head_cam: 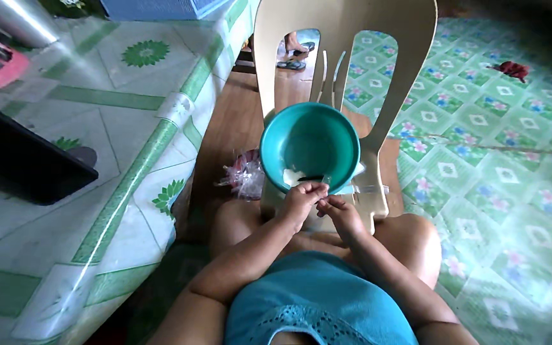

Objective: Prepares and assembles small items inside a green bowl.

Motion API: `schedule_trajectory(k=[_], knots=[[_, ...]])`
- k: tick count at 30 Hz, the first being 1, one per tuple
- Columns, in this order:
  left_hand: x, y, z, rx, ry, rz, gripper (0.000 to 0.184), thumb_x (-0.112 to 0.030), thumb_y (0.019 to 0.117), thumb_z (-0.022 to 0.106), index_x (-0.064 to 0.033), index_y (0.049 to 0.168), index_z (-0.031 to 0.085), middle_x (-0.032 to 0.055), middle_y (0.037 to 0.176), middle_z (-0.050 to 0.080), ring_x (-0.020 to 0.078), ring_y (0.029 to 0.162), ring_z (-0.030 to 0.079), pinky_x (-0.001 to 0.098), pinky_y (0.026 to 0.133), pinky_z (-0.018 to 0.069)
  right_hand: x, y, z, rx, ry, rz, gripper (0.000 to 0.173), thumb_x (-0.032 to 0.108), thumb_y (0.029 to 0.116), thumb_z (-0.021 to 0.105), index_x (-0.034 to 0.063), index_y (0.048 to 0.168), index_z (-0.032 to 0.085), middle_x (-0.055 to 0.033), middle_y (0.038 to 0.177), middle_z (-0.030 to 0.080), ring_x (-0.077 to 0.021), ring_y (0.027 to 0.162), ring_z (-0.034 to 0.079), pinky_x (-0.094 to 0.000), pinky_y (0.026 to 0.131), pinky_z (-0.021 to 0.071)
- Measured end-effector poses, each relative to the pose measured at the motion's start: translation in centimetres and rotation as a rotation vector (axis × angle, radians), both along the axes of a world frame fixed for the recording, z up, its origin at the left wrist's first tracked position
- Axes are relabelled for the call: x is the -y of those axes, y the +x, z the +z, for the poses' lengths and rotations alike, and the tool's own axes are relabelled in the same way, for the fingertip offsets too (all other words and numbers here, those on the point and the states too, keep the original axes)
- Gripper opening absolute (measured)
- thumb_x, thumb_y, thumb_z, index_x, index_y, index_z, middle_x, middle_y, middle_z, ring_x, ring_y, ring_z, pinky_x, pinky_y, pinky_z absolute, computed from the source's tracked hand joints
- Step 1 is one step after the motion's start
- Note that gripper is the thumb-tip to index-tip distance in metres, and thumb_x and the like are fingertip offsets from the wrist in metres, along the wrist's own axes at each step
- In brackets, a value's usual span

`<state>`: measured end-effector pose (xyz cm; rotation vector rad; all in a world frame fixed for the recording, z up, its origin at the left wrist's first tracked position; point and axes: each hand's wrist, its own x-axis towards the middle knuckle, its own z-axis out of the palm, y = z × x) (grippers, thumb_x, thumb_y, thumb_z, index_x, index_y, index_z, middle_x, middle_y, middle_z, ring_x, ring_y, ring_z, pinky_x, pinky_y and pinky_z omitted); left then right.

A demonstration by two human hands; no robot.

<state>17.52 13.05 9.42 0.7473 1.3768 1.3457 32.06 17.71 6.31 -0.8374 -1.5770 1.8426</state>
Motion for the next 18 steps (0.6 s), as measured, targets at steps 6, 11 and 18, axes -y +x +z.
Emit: schedule_trajectory(k=[6,11,18], knots=[[0.6,-0.6,0.0,-0.068,-0.009,0.005,0.010,-0.013,0.0940,0.074,-0.0041,0.097,0.072,0.0039,0.090,0.069,0.0111,0.085,0.065,0.0292,0.082,0.0545,-1.3,1.7,1.3,0.162,0.426,-0.046,0.025,0.016,0.0923,0.072,-0.0015,0.108,0.064,-0.0076,0.099,0.068,-0.0114,0.090,0.066,-0.0312,0.083,0.0566],[1.1,-0.7,0.5,-0.104,-0.016,-0.013,0.010,-0.010,0.0907,0.076,-0.0033,0.096,0.071,0.0036,0.090,0.070,0.0094,0.085,0.066,0.0283,0.083,0.0558,-3.4,2.7,3.4,0.029,0.873,-0.072,0.022,0.002,0.0811,0.072,-0.0010,0.102,0.065,-0.0195,0.131,0.059,-0.0287,0.128,0.055,-0.0466,0.105,0.0495],[1.3,-0.7,1.0,-0.245,0.006,-0.041,0.013,-0.012,0.0884,0.080,-0.0043,0.094,0.072,0.0023,0.085,0.071,0.0070,0.081,0.067,0.0259,0.079,0.0563,-4.2,1.9,5.8,0.083,1.007,-0.011,0.014,-0.009,0.0740,0.062,0.0032,0.080,0.063,-0.0187,0.129,0.063,-0.0314,0.126,0.056,-0.0486,0.103,0.0478]])
